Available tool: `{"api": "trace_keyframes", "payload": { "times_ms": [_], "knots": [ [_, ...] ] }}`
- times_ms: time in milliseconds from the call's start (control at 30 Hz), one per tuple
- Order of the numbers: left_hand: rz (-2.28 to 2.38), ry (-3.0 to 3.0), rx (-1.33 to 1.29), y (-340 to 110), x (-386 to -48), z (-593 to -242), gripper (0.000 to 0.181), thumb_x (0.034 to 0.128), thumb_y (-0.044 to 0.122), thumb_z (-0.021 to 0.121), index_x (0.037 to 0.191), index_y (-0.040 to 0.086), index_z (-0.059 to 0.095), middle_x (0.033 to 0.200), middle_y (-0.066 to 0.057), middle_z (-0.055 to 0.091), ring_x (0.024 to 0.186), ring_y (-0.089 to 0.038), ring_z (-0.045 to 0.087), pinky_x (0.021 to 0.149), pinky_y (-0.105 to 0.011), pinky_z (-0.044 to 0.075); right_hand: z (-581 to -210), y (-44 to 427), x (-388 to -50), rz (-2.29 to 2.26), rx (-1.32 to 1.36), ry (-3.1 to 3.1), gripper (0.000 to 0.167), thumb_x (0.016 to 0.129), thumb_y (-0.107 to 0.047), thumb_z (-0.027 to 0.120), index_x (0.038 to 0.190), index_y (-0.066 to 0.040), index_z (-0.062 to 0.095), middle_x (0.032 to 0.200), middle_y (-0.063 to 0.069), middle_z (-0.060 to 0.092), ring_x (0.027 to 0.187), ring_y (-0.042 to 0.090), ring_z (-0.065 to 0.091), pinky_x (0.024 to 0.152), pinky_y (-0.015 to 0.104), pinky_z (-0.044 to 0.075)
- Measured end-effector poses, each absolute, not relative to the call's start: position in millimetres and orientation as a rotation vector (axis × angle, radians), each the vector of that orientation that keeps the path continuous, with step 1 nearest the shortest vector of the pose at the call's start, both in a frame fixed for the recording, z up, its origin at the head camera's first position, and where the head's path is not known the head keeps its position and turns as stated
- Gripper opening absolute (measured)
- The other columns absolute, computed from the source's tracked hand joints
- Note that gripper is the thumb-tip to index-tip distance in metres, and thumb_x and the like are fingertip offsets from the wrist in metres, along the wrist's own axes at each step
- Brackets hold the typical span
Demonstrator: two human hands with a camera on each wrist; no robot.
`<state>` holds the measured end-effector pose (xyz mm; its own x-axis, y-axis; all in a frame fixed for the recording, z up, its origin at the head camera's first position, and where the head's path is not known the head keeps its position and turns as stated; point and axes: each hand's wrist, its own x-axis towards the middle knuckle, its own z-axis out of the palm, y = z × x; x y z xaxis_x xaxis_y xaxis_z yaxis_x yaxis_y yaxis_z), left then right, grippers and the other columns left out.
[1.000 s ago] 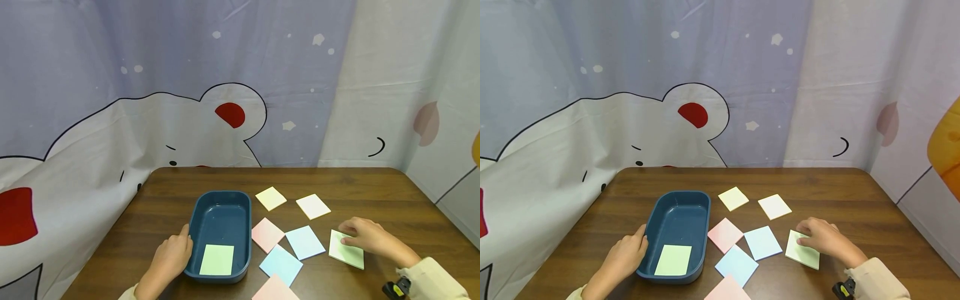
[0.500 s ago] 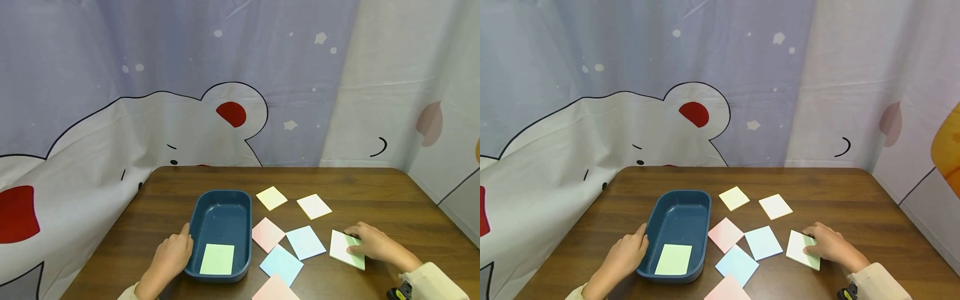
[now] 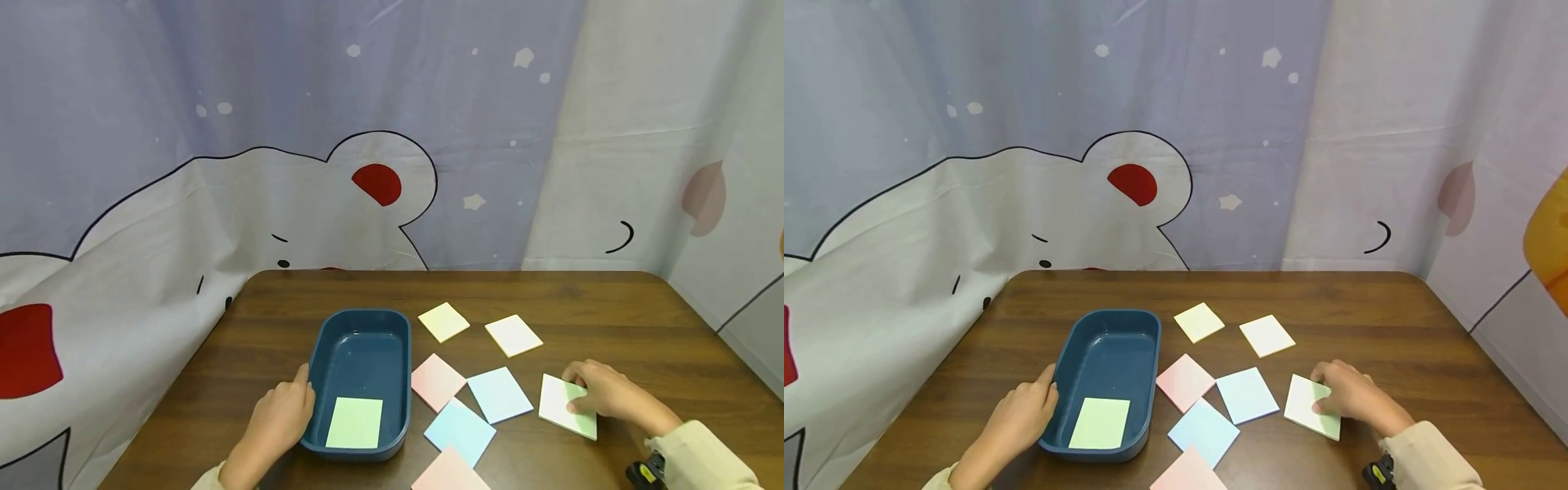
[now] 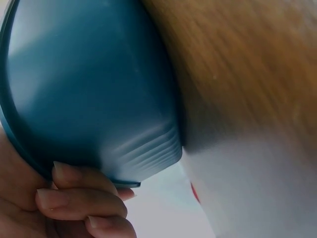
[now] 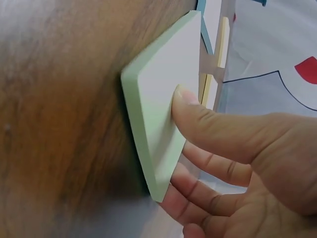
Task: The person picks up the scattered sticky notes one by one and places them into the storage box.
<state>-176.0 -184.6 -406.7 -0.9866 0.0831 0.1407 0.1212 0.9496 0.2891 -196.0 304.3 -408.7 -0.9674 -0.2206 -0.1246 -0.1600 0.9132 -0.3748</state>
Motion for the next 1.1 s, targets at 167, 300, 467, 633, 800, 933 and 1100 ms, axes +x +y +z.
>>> {"api": "trace_keyframes", "payload": {
  "times_ms": [167,300,467,633,800,933,1100],
  "knots": [
    [-0.456,-2.976,-0.159,-185.0,-176.0,-405.3,0.040,0.0948,0.014,0.050,0.128,-0.008,0.052,0.085,-0.023,0.070,0.064,-0.032,0.065,0.056,-0.048,0.049,-403.2,306.7,-196.9,-0.555,-0.275,2.854,0.043,0.072,-0.024,0.081,0.102,-0.001,0.060,0.085,0.004,0.054,0.075,0.019,0.047,0.064,0.037,0.037],
    [-0.455,-2.974,-0.160,-185.2,-175.8,-404.4,0.041,0.0947,0.014,0.050,0.129,-0.008,0.051,0.085,-0.024,0.070,0.064,-0.032,0.065,0.056,-0.048,0.049,-401.8,308.5,-196.0,-0.580,-0.263,2.819,0.045,0.075,-0.026,0.079,0.103,0.003,0.057,0.085,0.005,0.052,0.075,0.019,0.046,0.065,0.038,0.038],
    [-0.457,-2.980,-0.148,-185.7,-175.2,-405.9,0.041,0.0951,0.015,0.049,0.129,-0.008,0.052,0.088,-0.024,0.070,0.067,-0.033,0.066,0.058,-0.049,0.050,-403.9,308.4,-194.3,-0.631,-0.257,2.811,0.043,0.074,-0.022,0.080,0.099,0.005,0.057,0.083,0.006,0.050,0.073,0.019,0.045,0.063,0.033,0.039],
    [-0.453,-2.988,-0.146,-185.5,-175.4,-405.5,0.041,0.0953,0.015,0.049,0.129,-0.008,0.051,0.090,-0.024,0.070,0.067,-0.033,0.066,0.057,-0.049,0.050,-406.7,306.0,-192.6,-0.560,-0.250,2.858,0.044,0.072,-0.026,0.081,0.097,0.001,0.057,0.088,0.008,0.060,0.078,0.022,0.054,0.067,0.041,0.043],
    [-0.438,-2.985,-0.155,-184.9,-176.1,-404.9,0.041,0.0951,0.015,0.050,0.129,-0.008,0.051,0.089,-0.024,0.070,0.067,-0.034,0.066,0.057,-0.049,0.049,-405.2,300.9,-189.9,-0.427,-0.257,2.941,0.038,0.074,-0.027,0.079,0.094,-0.004,0.057,0.088,0.005,0.067,0.078,0.020,0.058,0.068,0.047,0.040],
    [-0.434,-2.984,-0.160,-184.5,-176.3,-405.3,0.041,0.0953,0.015,0.049,0.130,-0.008,0.051,0.089,-0.024,0.070,0.066,-0.034,0.066,0.056,-0.049,0.049,-404.3,300.9,-189.9,-0.409,-0.268,2.972,0.028,0.076,-0.020,0.078,0.091,-0.005,0.060,0.083,0.001,0.064,0.073,0.017,0.053,0.064,0.044,0.041],
    [-0.432,-2.976,-0.163,-184.5,-176.3,-406.0,0.041,0.0954,0.015,0.050,0.130,-0.008,0.051,0.086,-0.022,0.070,0.063,-0.032,0.065,0.055,-0.048,0.048,-404.6,303.5,-191.1,-0.421,-0.279,2.985,0.015,0.079,-0.011,0.073,0.088,-0.007,0.062,0.080,0.000,0.061,0.072,0.016,0.053,0.061,0.039,0.040]
  ]
}}
